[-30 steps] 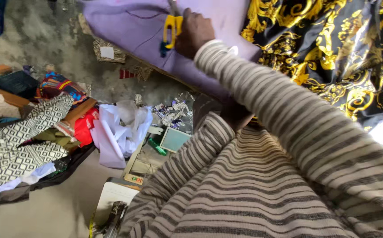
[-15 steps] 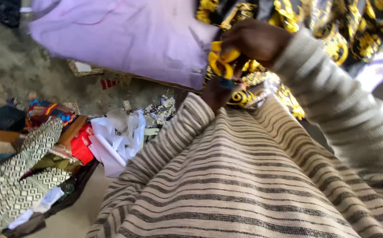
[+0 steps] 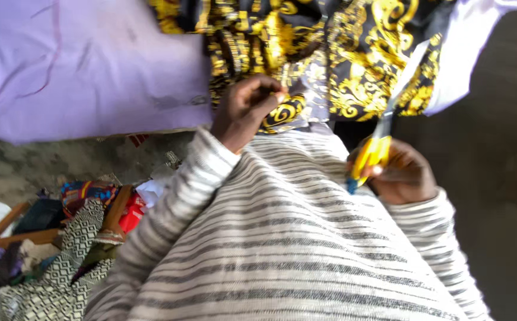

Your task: The person hand-sews at the button placket of a black and gold patterned shirt using a needle and thread, pulling stitches through the fabric. They then cut the thread with yellow-handled scissors, fold the shirt, and set it on the padded work table.

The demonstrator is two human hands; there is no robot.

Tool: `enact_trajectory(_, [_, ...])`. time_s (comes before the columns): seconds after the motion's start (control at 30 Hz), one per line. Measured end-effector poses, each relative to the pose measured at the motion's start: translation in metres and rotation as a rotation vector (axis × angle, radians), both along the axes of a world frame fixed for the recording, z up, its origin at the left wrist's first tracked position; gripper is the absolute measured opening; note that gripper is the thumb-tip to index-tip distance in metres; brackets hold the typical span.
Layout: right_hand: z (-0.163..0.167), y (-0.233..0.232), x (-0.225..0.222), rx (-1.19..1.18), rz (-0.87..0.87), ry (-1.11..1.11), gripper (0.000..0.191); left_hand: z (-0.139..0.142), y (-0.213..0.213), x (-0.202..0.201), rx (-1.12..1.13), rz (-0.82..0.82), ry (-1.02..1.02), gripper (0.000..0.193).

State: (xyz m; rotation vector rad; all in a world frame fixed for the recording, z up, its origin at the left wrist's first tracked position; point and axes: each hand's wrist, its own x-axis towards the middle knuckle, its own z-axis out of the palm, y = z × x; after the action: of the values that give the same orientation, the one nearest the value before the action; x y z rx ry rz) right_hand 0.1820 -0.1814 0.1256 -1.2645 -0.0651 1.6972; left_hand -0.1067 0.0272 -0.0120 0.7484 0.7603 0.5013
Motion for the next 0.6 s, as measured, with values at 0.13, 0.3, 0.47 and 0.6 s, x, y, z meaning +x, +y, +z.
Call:
enact_trajectory(0.13, [-0.011,-0.039,-0.011,-0.171,-0.006,-0.049,0.035,0.031,0.013,-0.009,0.061,-0.192,0.064,0.025])
enact_trajectory(0.3, [-0.013,-0.063,-0.006,0.070,-0.200,0.036,0.028,0.068,0.023,-0.007,0.188,-0.312,0.160,0.033])
enact_trajectory(0.47, [-0.009,-0.058,0.009,-0.123,-0.049,-0.027,0.024,0.086,0.024,0.002,0.231,-0.332,0.165,0.036])
enact_trajectory(0.6, [-0.008,-0.032,0.014,-0.120,0.166,-0.329,0.023,0.085,0.021,0.006,0.223,-0.313,0.125,0.038])
